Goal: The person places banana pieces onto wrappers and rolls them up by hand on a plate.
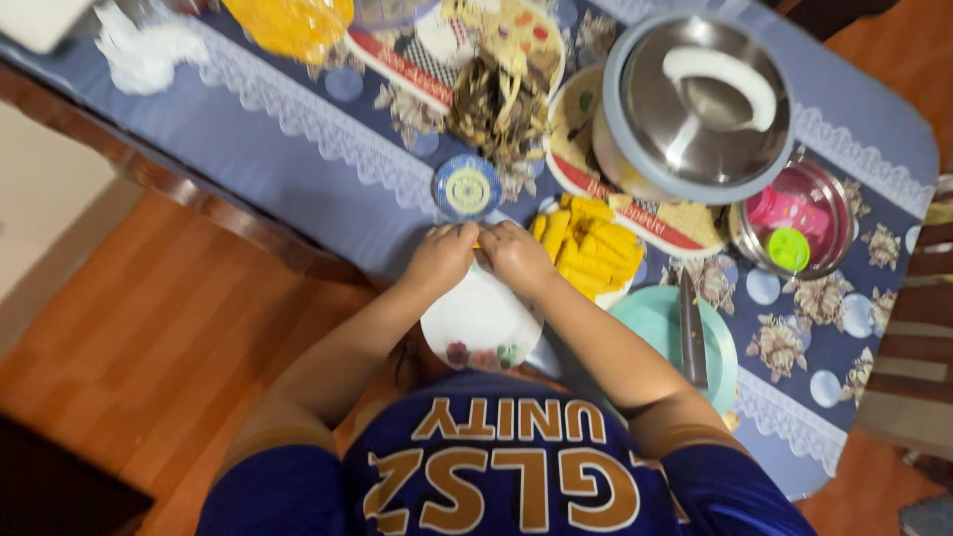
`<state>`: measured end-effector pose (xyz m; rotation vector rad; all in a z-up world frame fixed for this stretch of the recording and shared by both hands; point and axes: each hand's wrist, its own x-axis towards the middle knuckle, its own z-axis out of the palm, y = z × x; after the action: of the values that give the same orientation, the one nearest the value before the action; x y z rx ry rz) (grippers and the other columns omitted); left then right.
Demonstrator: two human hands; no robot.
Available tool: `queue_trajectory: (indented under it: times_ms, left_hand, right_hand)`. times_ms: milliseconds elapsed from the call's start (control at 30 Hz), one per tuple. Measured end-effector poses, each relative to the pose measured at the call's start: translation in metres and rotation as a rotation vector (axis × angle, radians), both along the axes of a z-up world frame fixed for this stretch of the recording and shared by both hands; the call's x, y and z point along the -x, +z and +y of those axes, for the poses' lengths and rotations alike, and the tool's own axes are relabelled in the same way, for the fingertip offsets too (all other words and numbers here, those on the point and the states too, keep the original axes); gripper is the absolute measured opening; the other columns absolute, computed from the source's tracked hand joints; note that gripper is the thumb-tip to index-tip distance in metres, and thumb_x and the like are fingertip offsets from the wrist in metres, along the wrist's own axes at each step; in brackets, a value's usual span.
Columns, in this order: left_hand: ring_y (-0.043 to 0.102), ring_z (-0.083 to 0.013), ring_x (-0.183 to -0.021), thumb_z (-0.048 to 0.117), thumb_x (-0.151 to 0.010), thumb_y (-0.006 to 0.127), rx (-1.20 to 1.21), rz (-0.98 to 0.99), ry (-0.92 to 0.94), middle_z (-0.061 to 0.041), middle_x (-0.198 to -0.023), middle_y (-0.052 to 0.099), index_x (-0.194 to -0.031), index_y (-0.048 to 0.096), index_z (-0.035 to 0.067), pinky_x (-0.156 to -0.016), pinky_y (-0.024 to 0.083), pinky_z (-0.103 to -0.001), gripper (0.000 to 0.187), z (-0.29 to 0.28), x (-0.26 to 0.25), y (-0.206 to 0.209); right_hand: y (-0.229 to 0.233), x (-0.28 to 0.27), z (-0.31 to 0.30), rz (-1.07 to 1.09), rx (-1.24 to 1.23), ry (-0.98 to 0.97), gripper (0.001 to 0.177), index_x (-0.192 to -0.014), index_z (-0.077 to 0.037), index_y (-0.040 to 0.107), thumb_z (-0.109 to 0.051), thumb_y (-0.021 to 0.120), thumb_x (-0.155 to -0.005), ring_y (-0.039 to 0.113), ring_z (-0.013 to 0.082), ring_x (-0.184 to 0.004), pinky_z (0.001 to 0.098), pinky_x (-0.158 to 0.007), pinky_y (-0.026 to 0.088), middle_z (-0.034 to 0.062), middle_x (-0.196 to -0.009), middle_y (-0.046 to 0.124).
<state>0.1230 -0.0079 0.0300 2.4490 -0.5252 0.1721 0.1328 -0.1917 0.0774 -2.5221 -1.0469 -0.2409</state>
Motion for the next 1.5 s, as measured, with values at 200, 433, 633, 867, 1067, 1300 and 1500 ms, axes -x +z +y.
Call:
queue_trajectory:
  times_ms: [200,433,633,867,1067,1300,1500]
  left_hand:
    - [0.062,-0.0293,-0.109,0.017,-0.078,0.064,-0.050,-0.186,-0.150,-0.010,-0.112,0.067,-0.114,0.061,0.006,-0.096,0.048,-0.044,0.038,0.004,0.092,-0.027]
    - [0.054,-0.0351,-0.132,0.015,-0.075,0.071,-0.058,-0.168,-0.308,-0.019,-0.139,0.056,-0.118,0.062,0.001,-0.111,0.042,-0.047,0.046,0.016,0.120,-0.027]
    - [0.053,-0.0364,-0.133,0.012,-0.085,0.070,-0.032,-0.090,-0.136,-0.023,-0.147,0.053,-0.101,0.059,0.003,-0.110,0.046,-0.044,0.022,0.006,0.129,-0.025]
    - [0.057,-0.0332,-0.124,0.014,-0.087,0.070,0.020,-0.118,-0.144,-0.015,-0.134,0.060,-0.121,0.060,-0.001,-0.102,0.047,-0.047,0.038,0.001,0.125,-0.033]
    - [0.062,-0.0287,-0.118,0.017,-0.079,0.070,-0.088,-0.206,-0.218,-0.011,-0.125,0.065,-0.118,0.062,0.003,-0.105,0.048,-0.046,0.042,0.010,0.114,-0.043]
    - [0.064,-0.0283,-0.107,0.016,-0.089,0.070,-0.030,-0.123,-0.210,-0.008,-0.109,0.067,-0.111,0.068,0.006,-0.094,0.052,-0.043,0.024,0.009,0.104,-0.043]
    - [0.063,-0.0293,-0.106,0.023,-0.089,0.074,0.177,-0.089,-0.003,-0.006,-0.105,0.067,-0.099,0.073,0.012,-0.089,0.053,-0.044,0.015,0.004,0.087,-0.044]
  right_hand:
    - [-0.023,0.076,-0.012,-0.123,0.065,0.098,0.041,-0.123,0.003,0.069,-0.006,0.071,-0.084,0.068,0.0287,-0.098,0.0382,-0.090,0.056,0.0141,-0.114,0.073]
    - [-0.025,0.113,-0.031,0.025,-0.020,0.162,0.049,-0.138,0.004,0.059,-0.007,0.068,-0.091,0.062,0.0360,-0.125,0.0427,-0.109,0.049,0.0205,-0.136,0.064]
    - [-0.028,0.120,-0.030,0.163,-0.190,-0.151,0.041,-0.132,0.000,0.059,-0.014,0.070,-0.095,0.058,0.0397,-0.128,0.0454,-0.110,0.046,0.0212,-0.136,0.062]
    - [-0.038,0.114,-0.015,0.152,-0.057,-0.125,0.046,-0.137,0.000,0.059,-0.022,0.069,-0.098,0.058,0.0359,-0.127,0.0464,-0.108,0.044,0.0179,-0.133,0.066]
    - [-0.033,0.107,-0.023,0.223,0.034,-0.027,0.055,-0.134,0.002,0.059,-0.025,0.073,-0.089,0.055,0.0376,-0.124,0.0482,-0.108,0.038,0.0194,-0.126,0.066]
    - [-0.038,0.098,-0.037,0.084,-0.002,0.097,0.035,-0.124,-0.007,0.067,-0.024,0.075,-0.095,0.061,0.0274,-0.124,0.0473,-0.112,0.044,0.0079,-0.131,0.068]
    - [-0.034,0.084,-0.029,0.290,-0.112,-0.085,0.028,-0.118,-0.011,0.073,-0.018,0.074,-0.092,0.062,0.0319,-0.105,0.0436,-0.094,0.049,0.0111,-0.107,0.067]
